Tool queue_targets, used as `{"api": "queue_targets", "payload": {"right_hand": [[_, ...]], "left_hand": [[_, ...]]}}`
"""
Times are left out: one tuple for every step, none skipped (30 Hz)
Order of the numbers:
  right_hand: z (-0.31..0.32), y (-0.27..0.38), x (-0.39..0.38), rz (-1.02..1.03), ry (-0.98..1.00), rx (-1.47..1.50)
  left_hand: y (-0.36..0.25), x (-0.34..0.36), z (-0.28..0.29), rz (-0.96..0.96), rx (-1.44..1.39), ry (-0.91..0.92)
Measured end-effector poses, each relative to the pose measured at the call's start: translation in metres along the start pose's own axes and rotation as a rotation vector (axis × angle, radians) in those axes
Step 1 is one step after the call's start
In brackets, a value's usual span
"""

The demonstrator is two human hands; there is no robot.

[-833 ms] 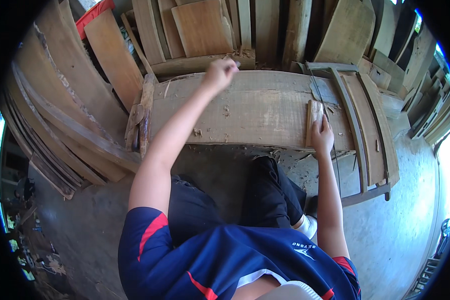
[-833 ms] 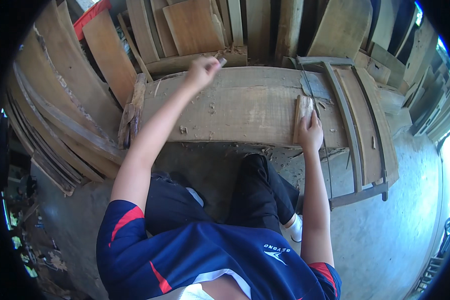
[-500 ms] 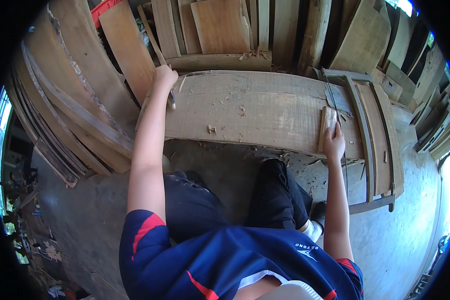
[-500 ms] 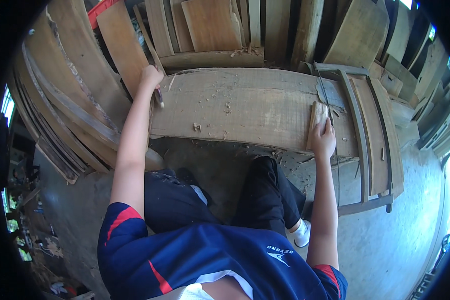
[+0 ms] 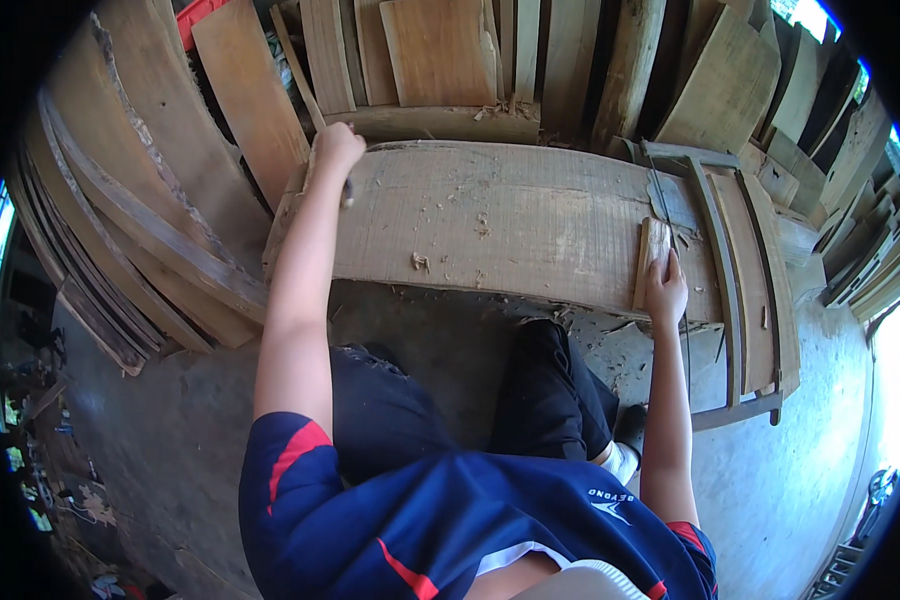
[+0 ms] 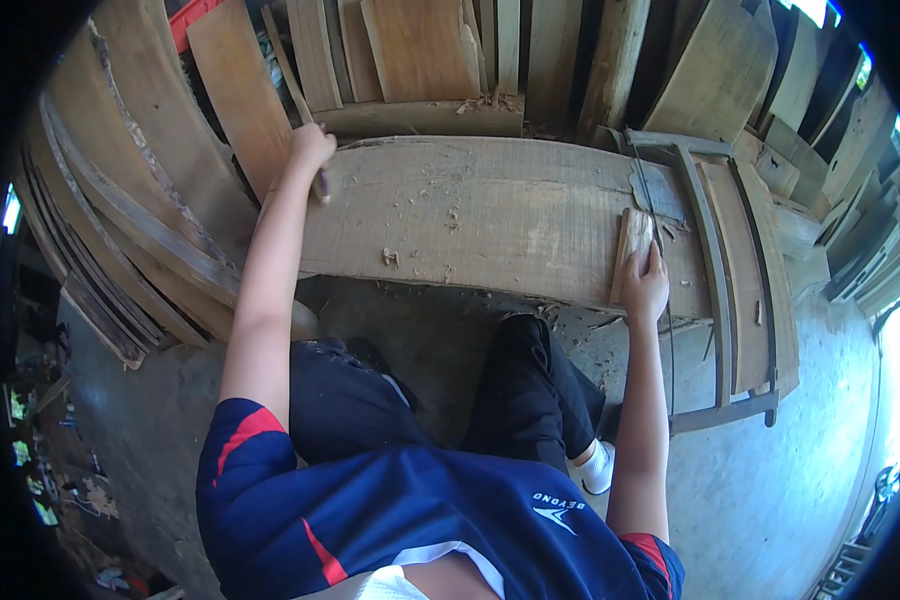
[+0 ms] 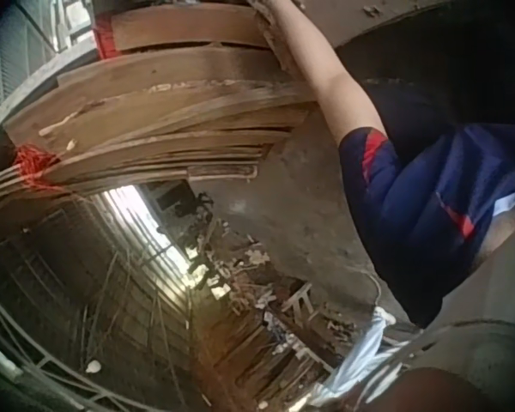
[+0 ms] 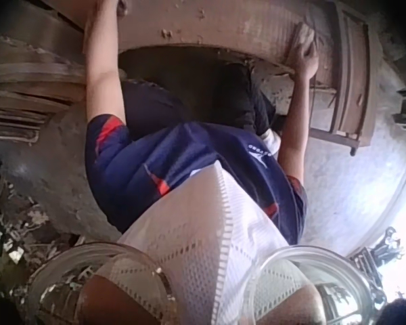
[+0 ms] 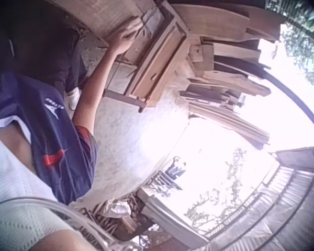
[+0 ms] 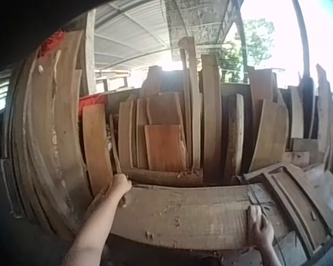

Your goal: The person sands a piece of wood with sandpaper, sweeps away wood dust with a brush, carves the wood using a chisel and a wooden mallet, and then sands and brushes the wood piece again.

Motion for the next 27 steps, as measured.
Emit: {"api": "queue_targets", "payload": {"right_hand": [[0.003,-0.006,0.001,-0.019,0.001,-0.017],[0.001,-0.004,0.001,-0.009,-0.004,-0.001],[0.000,-0.003,0.001,-0.007,-0.001,0.005],[-0.002,-0.001,0.000,0.006,-0.001,0.008],[-0.001,-0.002,0.000,0.012,-0.006,0.002],[-0.004,0.003,0.000,0.018,-0.001,0.014],[-0.007,0.008,0.000,0.022,0.004,0.019],[-0.002,-0.003,0.001,0.000,-0.006,-0.018],[0.003,-0.009,0.000,-0.012,-0.012,-0.032],[0.005,-0.009,0.000,-0.013,-0.017,-0.031],[0.000,0.001,0.000,0.006,-0.010,-0.003],[0.002,-0.006,0.000,-0.010,-0.015,-0.018],[0.006,-0.014,0.000,-0.021,-0.024,-0.034],[0.003,-0.007,0.000,-0.004,-0.023,-0.011],[0.000,-0.001,0.001,0.003,-0.019,0.004],[-0.004,0.006,0.001,0.015,-0.014,0.017],[-0.008,0.011,0.000,0.024,-0.006,0.032],[-0.004,0.004,-0.001,0.006,-0.012,0.016],[-0.001,-0.001,-0.001,0.003,-0.021,0.004],[0.000,-0.001,0.000,0.012,-0.028,0.006],[0.000,-0.002,0.000,0.006,-0.028,0.004],[0.000,-0.004,-0.001,0.002,-0.026,-0.002],[0.002,-0.005,0.000,0.000,-0.027,-0.005],[0.002,-0.006,0.000,-0.004,-0.029,-0.006],[0.002,-0.008,0.000,-0.009,-0.026,0.001],[0.002,-0.007,0.000,-0.011,-0.023,0.013],[0.002,-0.005,-0.001,-0.013,-0.023,0.015]], "left_hand": [[-0.017,-0.006,-0.015,-0.004,-0.039,0.137],[-0.020,-0.009,-0.021,0.026,-0.388,0.228],[-0.023,-0.011,-0.021,0.053,-0.855,0.201],[-0.024,-0.013,-0.019,0.078,-1.321,0.163],[-0.029,-0.013,-0.009,0.121,-1.320,0.084],[-0.018,-0.007,0.008,0.076,-1.105,0.067],[-0.008,-0.001,0.026,0.035,-0.889,0.051],[-0.029,-0.005,0.032,0.051,-0.328,0.119],[-0.042,-0.016,0.031,0.039,-0.165,0.173],[-0.046,-0.023,0.033,0.034,0.009,0.214],[-0.023,-0.022,0.027,0.039,0.188,0.191],[-0.034,-0.034,0.008,0.101,0.199,0.370],[-0.046,-0.049,-0.011,0.160,0.212,0.550],[-0.027,-0.047,-0.019,0.194,-0.027,0.526],[-0.018,-0.037,-0.014,0.078,-0.105,0.390],[-0.010,-0.028,-0.006,-0.041,-0.179,0.252],[0.000,-0.025,0.000,-0.082,-0.712,0.135],[-0.016,-0.027,0.000,0.001,-1.003,0.138],[-0.031,-0.027,0.003,0.096,-1.288,0.139],[-0.036,-0.027,0.016,0.153,-1.220,0.134],[-0.043,-0.030,0.024,0.154,-1.219,0.140],[-0.053,-0.036,0.029,0.066,-1.102,0.274],[-0.063,-0.045,0.035,-0.025,-0.981,0.400],[-0.074,-0.056,0.038,-0.159,-0.841,0.585],[-0.083,-0.071,0.039,-0.284,-0.728,0.775],[-0.094,-0.090,0.046,-0.408,-0.601,0.955],[-0.096,-0.102,0.046,-0.378,-0.554,1.169]]}}
Point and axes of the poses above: each hand's wrist, its own x-axis towards the middle knuckle, its own z-axis out of the back of the hand, y = z × x, the point moved 4 cm from there along x, towards the middle knuckle, and after that the axes turned 5 degrees about y, right-handed, at the moved point
